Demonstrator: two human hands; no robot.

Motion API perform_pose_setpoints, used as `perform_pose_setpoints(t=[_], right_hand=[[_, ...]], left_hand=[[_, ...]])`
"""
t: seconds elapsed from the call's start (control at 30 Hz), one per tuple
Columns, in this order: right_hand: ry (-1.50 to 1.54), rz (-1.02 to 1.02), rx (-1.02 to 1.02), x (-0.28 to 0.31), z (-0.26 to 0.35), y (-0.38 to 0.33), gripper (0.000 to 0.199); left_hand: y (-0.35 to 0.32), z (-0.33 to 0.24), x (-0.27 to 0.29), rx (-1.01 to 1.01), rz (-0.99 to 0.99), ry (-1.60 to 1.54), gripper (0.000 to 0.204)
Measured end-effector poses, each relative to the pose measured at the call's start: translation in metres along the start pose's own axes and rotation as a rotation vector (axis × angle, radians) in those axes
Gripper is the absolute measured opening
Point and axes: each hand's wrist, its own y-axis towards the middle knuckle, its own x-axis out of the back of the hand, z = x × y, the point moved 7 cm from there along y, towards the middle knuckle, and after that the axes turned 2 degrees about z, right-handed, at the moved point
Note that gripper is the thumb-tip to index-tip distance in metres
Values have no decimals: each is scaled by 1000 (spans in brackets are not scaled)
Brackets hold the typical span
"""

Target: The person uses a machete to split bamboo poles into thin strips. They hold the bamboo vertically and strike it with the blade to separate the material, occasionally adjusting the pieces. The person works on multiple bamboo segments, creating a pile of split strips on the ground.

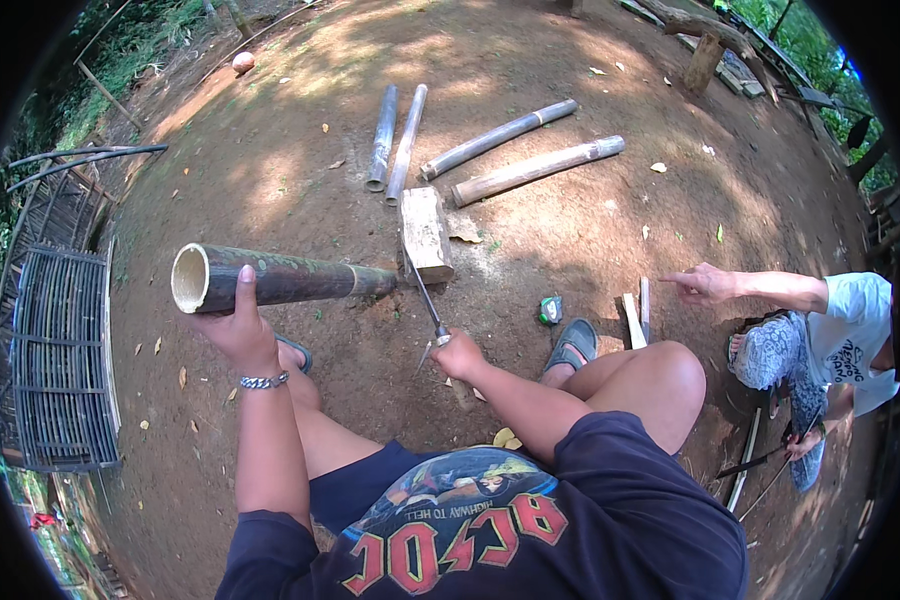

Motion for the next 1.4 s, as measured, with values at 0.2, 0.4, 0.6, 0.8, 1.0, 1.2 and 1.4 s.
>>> perform_pose_setpoints(t=[0.2, 0.4, 0.6, 0.8, 1.0, 1.2, 1.4], right_hand=[[-94, -23, 28, 9, 13, -18, 43], [-500, 62, -35, 4, -17, -20, 51], [-613, 161, -165, -24, -94, -1, 49], [-684, 280, -266, -29, -117, 7, 74], [-322, -282, -80, 18, 3, 99, 107], [-388, -255, -239, 42, 84, 211, 127], [-418, -160, -349, 36, 85, 223, 135]], left_hand=[[-3, -10, -16, 12, 27, 119, 89], [9, -22, -8, -251, 26, 362, 90], [34, 5, -2, -217, 23, 215, 92], [50, 21, -7, -317, 45, 221, 83], [64, 28, -7, -368, 29, 216, 68], [79, 43, 5, -263, 88, 148, 62], [88, 56, 22, -188, 101, 112, 50]])
